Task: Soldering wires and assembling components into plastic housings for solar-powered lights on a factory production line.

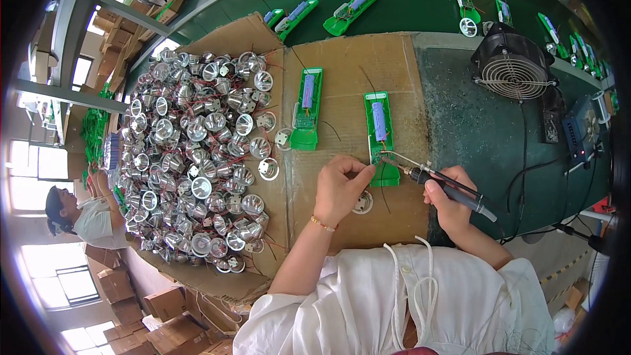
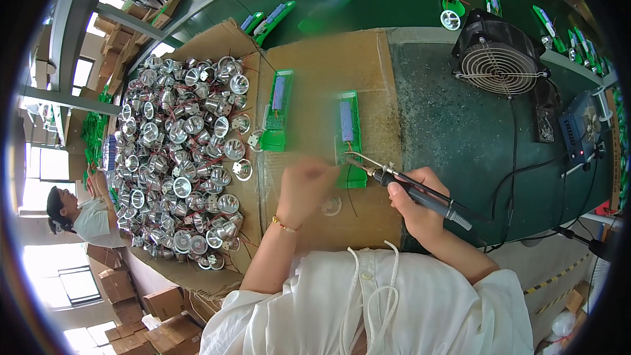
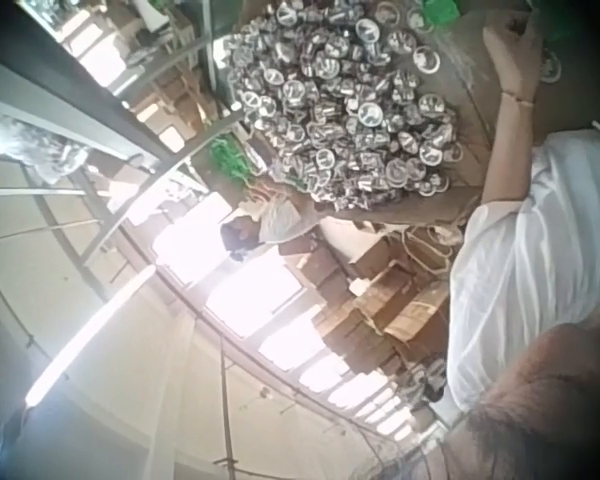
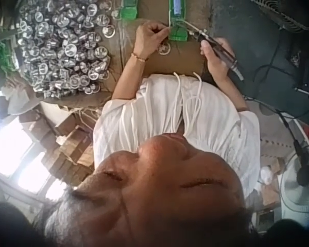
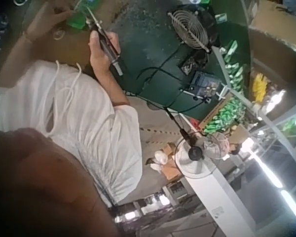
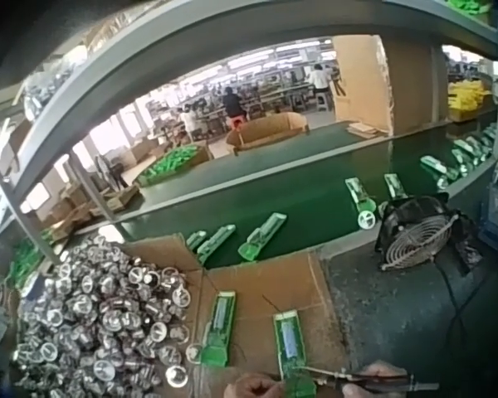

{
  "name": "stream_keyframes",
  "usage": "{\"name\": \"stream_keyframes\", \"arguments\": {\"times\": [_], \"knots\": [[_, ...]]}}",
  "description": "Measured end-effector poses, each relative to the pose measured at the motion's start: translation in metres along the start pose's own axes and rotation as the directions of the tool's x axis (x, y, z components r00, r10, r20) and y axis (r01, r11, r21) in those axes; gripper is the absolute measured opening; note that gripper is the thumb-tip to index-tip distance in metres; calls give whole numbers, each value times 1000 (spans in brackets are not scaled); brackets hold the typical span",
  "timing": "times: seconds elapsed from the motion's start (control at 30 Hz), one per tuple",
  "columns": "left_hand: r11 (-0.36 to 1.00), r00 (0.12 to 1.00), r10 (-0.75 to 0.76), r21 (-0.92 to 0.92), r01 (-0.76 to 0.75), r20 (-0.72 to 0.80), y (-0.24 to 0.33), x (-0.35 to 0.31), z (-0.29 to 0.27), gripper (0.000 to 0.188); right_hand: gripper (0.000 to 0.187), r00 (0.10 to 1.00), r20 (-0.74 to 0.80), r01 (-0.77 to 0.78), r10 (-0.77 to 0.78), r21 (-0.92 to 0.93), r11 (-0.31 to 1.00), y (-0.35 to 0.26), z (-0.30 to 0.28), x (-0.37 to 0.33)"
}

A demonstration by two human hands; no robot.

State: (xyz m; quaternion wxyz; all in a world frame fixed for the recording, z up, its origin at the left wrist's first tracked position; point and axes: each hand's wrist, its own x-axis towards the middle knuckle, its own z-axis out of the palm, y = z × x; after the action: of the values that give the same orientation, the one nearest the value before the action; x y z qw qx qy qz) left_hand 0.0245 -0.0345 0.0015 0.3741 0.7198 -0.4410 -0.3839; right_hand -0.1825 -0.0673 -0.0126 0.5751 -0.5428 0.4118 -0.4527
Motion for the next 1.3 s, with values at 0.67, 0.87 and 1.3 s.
{"name": "stream_keyframes", "arguments": {"times": [0.67, 0.87, 1.3], "knots": [[998, 998, 59, 19, -58, -24, 3, 5, 10, 14, 17, 997, -69, -42, 46, 53, 998, 0, -3, -2], [999, 999, 45, -5, -45, -29, 2, 5, 9, 14, 16, 1000, -9, 17, -18, -28, 999, 2, -4, 0], [998, 999, -45, -41, 45, -16, -4, 9, 10, 15, 12, 993, -101, 64, -60, 40, 997, 2, -18, -2]]}}
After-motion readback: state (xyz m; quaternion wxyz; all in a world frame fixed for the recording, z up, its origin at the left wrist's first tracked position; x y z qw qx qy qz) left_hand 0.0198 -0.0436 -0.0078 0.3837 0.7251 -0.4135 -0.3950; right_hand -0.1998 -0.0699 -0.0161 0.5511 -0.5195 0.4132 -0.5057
